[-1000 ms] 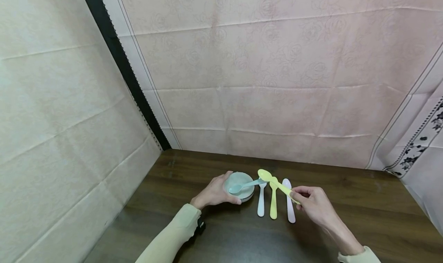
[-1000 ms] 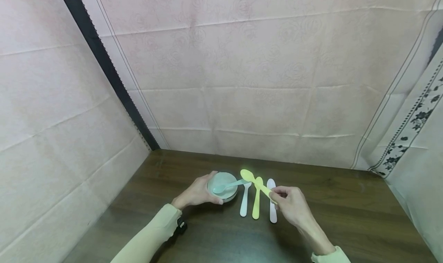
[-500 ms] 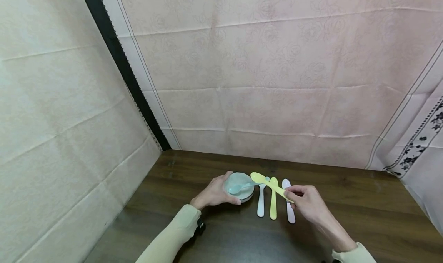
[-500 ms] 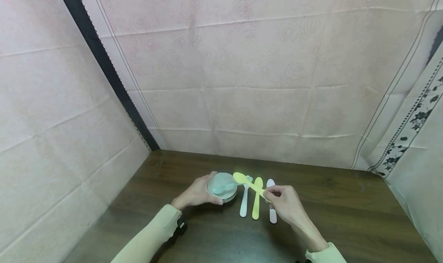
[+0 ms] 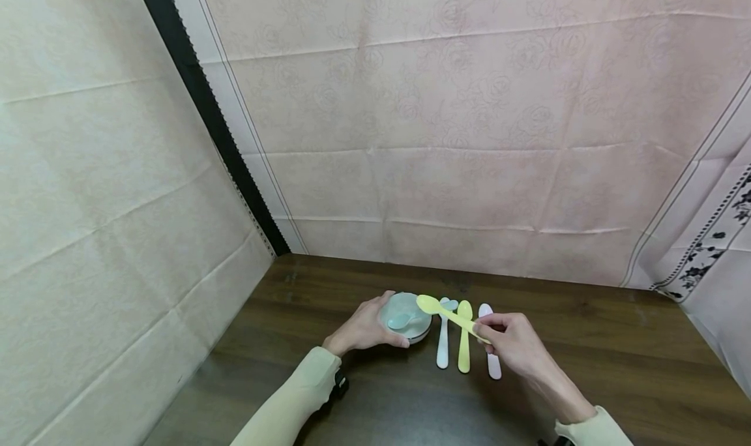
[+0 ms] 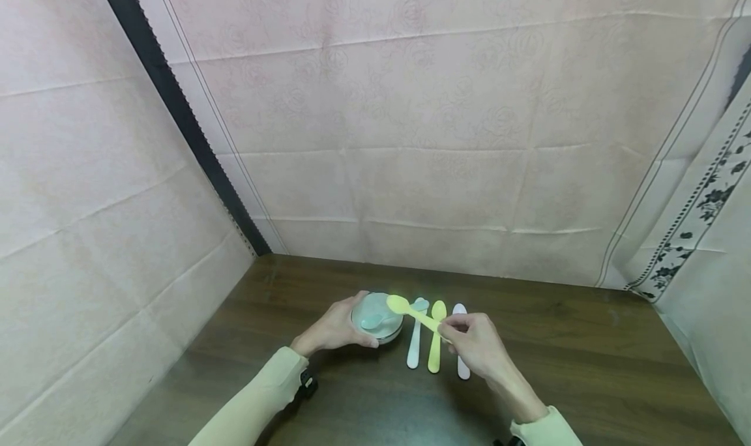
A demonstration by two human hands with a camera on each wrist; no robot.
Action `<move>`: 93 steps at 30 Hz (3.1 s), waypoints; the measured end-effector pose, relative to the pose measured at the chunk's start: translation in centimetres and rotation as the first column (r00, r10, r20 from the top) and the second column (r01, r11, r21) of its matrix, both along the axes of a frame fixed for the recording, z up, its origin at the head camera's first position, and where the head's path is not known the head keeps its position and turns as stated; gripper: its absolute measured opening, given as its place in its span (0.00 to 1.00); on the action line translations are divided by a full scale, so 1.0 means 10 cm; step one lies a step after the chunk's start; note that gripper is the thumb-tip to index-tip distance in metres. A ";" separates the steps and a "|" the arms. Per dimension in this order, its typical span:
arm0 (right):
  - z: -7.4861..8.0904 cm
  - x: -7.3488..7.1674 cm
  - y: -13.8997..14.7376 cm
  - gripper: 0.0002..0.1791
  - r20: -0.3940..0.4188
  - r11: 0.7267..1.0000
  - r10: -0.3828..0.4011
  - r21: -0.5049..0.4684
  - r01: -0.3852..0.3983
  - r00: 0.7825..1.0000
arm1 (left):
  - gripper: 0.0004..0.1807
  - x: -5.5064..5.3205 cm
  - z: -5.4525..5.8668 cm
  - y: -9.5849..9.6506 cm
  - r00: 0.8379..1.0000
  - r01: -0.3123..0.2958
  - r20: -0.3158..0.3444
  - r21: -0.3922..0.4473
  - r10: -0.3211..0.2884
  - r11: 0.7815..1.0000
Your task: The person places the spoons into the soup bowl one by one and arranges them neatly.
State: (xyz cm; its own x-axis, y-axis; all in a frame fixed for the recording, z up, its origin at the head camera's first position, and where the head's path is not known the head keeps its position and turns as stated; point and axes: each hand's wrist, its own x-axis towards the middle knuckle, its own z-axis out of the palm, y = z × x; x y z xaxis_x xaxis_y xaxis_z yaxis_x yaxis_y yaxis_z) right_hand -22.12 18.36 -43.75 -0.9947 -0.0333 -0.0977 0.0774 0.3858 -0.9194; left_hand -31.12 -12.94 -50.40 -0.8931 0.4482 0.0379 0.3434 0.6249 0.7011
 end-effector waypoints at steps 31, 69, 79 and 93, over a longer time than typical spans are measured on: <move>-0.02 -0.10 -0.15 0.10 0.006 0.998 0.069 0.000 -0.069 0.998 | 0.59 0.00 0.00 -0.01 1.000 -0.002 0.018 0.005 0.002 1.000; -0.18 -0.34 -0.35 0.10 0.036 0.983 0.180 0.031 -0.181 0.983 | 0.60 -0.01 -0.01 -0.01 1.000 -0.007 0.008 -0.026 0.007 1.000; -0.24 -0.41 -0.39 0.10 0.040 0.984 0.175 0.022 -0.176 0.984 | 0.58 -0.02 0.00 -0.01 1.000 0.001 0.002 -0.025 -0.001 1.000; -0.28 -0.44 -0.44 0.10 0.058 0.985 0.165 0.030 -0.167 0.985 | 0.53 -0.03 -0.01 -0.01 1.000 0.006 0.015 0.028 -0.007 1.000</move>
State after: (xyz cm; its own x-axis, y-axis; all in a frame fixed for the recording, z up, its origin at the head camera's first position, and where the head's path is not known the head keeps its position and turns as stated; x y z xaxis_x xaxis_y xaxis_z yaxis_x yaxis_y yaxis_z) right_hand -26.53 13.93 -46.56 -0.9686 -0.1934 -0.1564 0.0598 0.4294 -0.9011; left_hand -31.45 -13.02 -50.54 -0.8908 0.4530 0.0373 0.3368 0.6027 0.7235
